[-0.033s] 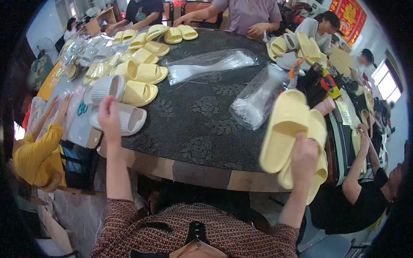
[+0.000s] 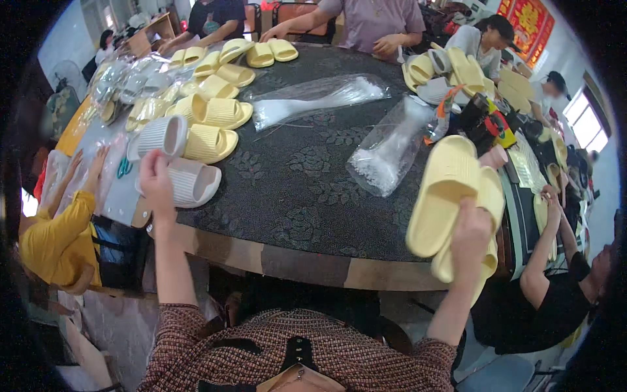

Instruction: The person connects pairs of slippers together by attaching plastic fasteners through them by hand.

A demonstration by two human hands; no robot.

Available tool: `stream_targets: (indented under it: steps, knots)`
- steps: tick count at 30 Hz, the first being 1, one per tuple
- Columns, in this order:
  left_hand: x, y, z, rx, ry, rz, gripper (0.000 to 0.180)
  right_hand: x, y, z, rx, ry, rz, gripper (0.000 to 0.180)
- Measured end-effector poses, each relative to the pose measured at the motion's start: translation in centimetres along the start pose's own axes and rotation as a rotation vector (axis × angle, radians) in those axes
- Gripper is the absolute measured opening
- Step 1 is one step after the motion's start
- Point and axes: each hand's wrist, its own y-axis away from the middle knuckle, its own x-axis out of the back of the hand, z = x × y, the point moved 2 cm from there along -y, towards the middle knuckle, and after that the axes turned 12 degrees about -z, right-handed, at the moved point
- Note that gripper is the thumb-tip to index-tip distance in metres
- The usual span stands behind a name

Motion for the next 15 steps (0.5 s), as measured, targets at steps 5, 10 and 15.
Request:
stream_targets:
  steps: [5,10,15]
  knots:
    - [6.2,-2.5,-4.1,0.229,-0.419,-0.157,0.033,-1.1,1.0,8.0,-0.246,0.065,-0.207,0.029]
    - [7.0,-3.4,-6.9,0.375,-0.273,-0.354,0.049,-1.5,2.8,8.2,-0.299,0.082,-0.243,0.026]
    - [6.5,-3.4,-6.8,0.683,0.236,-0.358,0.072,-1.1,3.0,6.8,-0.297,-0.039,-0.158,0.022]
